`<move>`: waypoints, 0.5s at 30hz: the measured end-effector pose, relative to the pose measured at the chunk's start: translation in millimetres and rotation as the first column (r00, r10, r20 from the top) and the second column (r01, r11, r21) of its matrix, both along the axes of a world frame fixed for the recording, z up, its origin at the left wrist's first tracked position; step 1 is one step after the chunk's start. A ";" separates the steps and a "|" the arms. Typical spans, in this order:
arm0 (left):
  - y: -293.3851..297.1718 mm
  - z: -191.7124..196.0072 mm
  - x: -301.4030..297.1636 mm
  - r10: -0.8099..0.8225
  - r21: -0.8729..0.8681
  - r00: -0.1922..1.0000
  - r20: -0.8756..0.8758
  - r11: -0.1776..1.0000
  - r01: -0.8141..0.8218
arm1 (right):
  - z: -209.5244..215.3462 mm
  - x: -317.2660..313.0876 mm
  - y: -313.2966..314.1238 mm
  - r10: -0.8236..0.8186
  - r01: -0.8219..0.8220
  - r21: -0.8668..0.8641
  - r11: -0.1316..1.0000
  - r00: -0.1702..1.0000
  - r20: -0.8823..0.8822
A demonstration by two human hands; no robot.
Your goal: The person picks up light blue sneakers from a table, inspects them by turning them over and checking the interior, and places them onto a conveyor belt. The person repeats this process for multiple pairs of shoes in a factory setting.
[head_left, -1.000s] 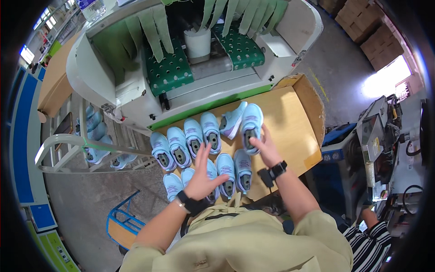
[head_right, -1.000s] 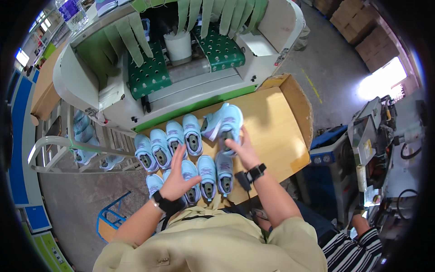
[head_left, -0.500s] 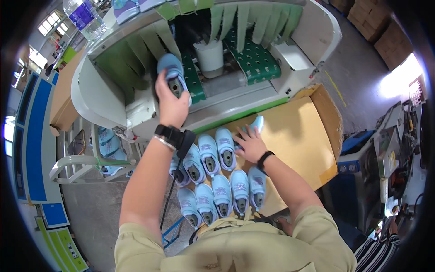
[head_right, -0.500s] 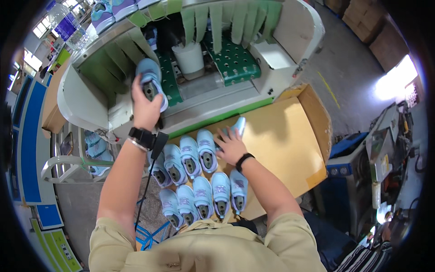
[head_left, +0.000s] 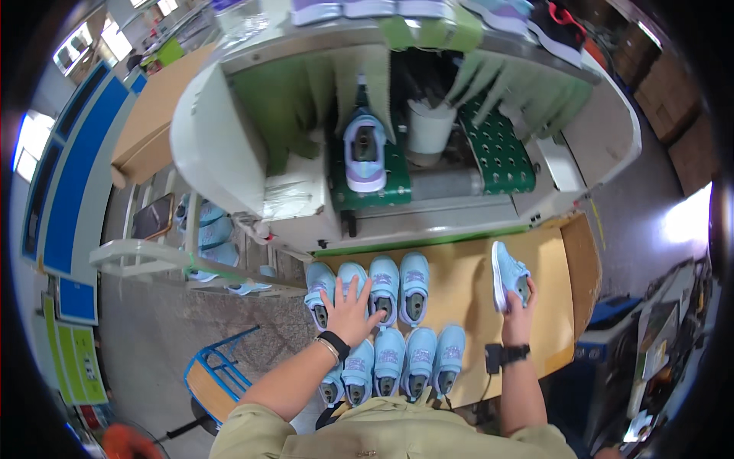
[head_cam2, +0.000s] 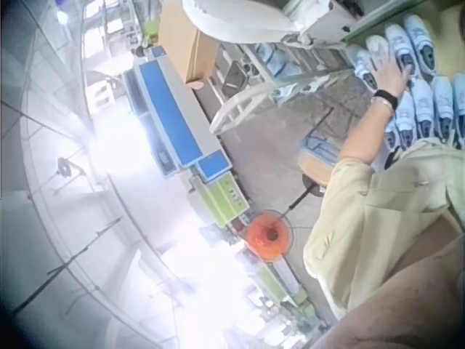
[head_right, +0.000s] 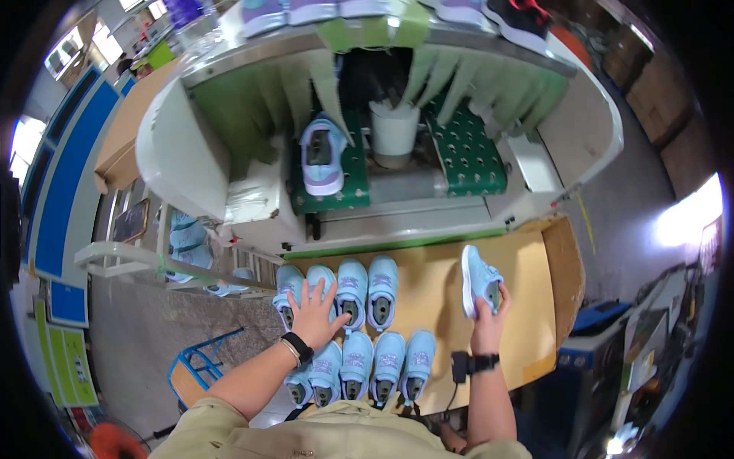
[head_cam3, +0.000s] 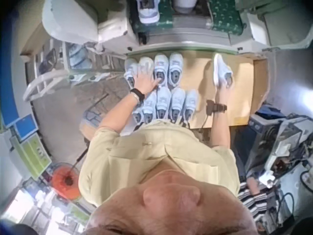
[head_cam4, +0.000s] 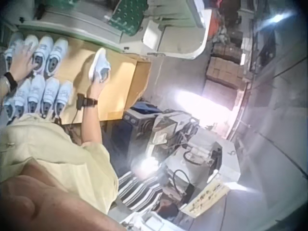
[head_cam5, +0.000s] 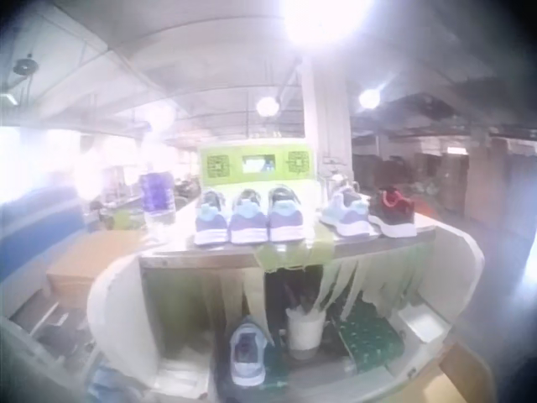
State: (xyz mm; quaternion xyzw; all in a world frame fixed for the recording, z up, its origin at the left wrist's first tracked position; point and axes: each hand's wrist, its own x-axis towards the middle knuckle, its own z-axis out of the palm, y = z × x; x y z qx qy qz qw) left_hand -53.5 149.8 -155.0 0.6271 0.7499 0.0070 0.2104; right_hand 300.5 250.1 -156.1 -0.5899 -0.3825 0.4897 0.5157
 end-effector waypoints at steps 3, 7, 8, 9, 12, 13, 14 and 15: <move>-3.0 -17.5 -6.2 -0.065 0.024 0.998 0.016 0.998 0.064 | 77.4 -23.7 6.7 0.182 -0.131 0.234 0.963 0.961 -0.210; -2.5 -19.4 -12.8 -0.088 0.022 0.996 0.011 0.996 0.087 | 167.4 -58.7 68.5 0.168 -0.367 0.559 0.744 0.912 0.375; -3.9 -19.4 -12.3 -0.082 0.019 0.997 0.004 0.996 0.082 | 178.2 -75.6 91.6 0.168 -0.385 0.568 0.727 0.902 0.397; -1.1 -21.0 -9.1 -0.100 0.023 0.995 0.004 0.995 0.100 | 186.3 -90.2 117.1 0.143 -0.391 0.578 0.716 0.893 0.427; 7.0 -29.1 -4.6 -0.110 0.057 0.994 0.000 0.992 0.110 | 133.3 -86.5 217.7 0.030 -0.506 0.488 0.711 0.715 0.698; 5.0 -25.8 -5.5 -0.093 0.061 0.995 0.021 0.994 0.091 | 112.5 -92.0 236.2 0.079 -0.518 0.428 0.740 0.699 0.710; 2.6 -29.2 -7.8 -0.082 0.086 0.996 0.036 0.993 0.079 | 108.7 -99.5 245.9 0.101 -0.546 0.420 0.725 0.687 0.720; 2.0 -25.2 -9.3 -0.070 0.063 0.996 0.054 0.996 0.067 | 121.6 -107.2 241.8 0.035 -0.602 0.399 0.692 0.580 0.814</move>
